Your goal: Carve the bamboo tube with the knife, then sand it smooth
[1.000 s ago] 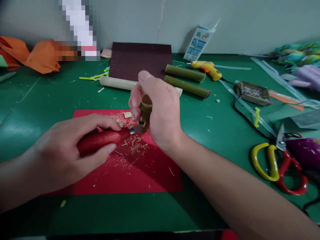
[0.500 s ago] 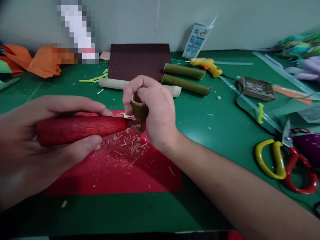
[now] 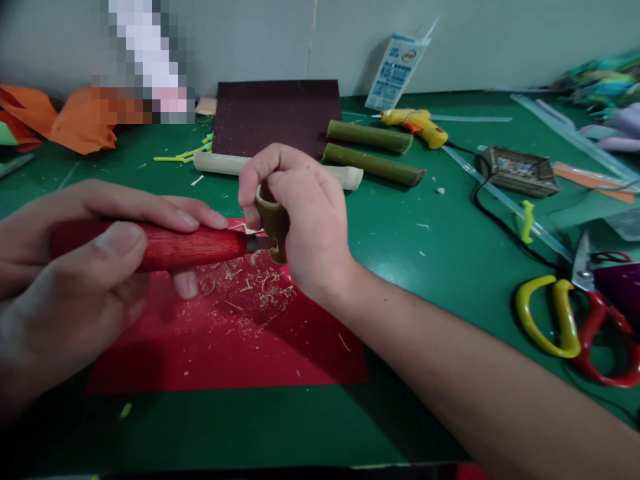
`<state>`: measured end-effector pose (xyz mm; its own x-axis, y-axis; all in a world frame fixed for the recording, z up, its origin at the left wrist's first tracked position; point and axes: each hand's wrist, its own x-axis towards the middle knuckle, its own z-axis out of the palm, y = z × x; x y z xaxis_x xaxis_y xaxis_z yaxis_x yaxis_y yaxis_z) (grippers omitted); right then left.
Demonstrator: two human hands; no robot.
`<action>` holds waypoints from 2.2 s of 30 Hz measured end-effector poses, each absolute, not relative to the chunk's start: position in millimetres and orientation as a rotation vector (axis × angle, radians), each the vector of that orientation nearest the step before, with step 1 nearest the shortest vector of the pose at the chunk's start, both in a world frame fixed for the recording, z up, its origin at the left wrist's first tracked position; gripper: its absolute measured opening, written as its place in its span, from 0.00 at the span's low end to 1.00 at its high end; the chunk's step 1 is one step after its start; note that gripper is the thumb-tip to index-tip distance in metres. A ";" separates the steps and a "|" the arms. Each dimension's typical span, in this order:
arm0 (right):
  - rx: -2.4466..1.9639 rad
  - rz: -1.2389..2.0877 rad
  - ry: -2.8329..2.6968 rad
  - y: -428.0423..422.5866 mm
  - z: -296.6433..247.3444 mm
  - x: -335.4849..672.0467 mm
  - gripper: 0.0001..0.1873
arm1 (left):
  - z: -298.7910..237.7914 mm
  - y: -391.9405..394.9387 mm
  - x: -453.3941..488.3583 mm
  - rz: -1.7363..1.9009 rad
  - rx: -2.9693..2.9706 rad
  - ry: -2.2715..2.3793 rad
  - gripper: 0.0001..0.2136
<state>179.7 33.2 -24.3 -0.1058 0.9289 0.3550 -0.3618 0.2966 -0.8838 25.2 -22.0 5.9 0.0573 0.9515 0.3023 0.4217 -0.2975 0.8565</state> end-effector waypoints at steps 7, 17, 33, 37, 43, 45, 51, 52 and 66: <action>-0.657 1.200 -1.234 33.3 -26.7 178.2 0.12 | 10.8 -18.9 25.1 1.183 2.060 1.157 0.09; -0.708 1.105 -1.250 34.6 -30.6 175.9 0.14 | 0.0 -24.6 29.9 1.054 2.134 1.178 0.08; -0.799 1.019 -1.364 25.3 -24.8 184.5 0.08 | 0.9 -25.0 21.5 1.254 1.847 1.084 0.07; -0.738 0.786 -1.506 29.9 -24.8 189.7 0.09 | 1.8 -25.8 24.2 1.184 1.705 1.073 0.09; -0.642 0.819 -1.510 33.2 -26.2 184.8 0.14 | 6.0 -18.9 29.4 1.200 1.677 1.016 0.13; -0.657 0.839 -1.487 32.4 -26.8 182.5 0.14 | 4.8 -18.4 31.4 1.198 1.706 1.012 0.12; -0.707 0.848 -1.407 32.4 -32.5 182.4 0.13 | -6.8 -22.5 32.4 1.164 1.825 0.941 0.11; -0.713 0.842 -1.399 32.0 -32.7 182.6 0.12 | -7.9 -23.5 31.6 1.171 1.830 0.945 0.10; -0.440 0.794 -1.330 43.3 -36.3 186.2 0.17 | -3.9 -16.9 33.5 1.315 1.697 0.777 0.19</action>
<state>186.2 43.3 -36.3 0.0387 0.7274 0.6852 -0.2580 0.6697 -0.6964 33.5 -16.9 -3.9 0.2597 0.8543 0.4502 -0.0176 -0.4619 0.8867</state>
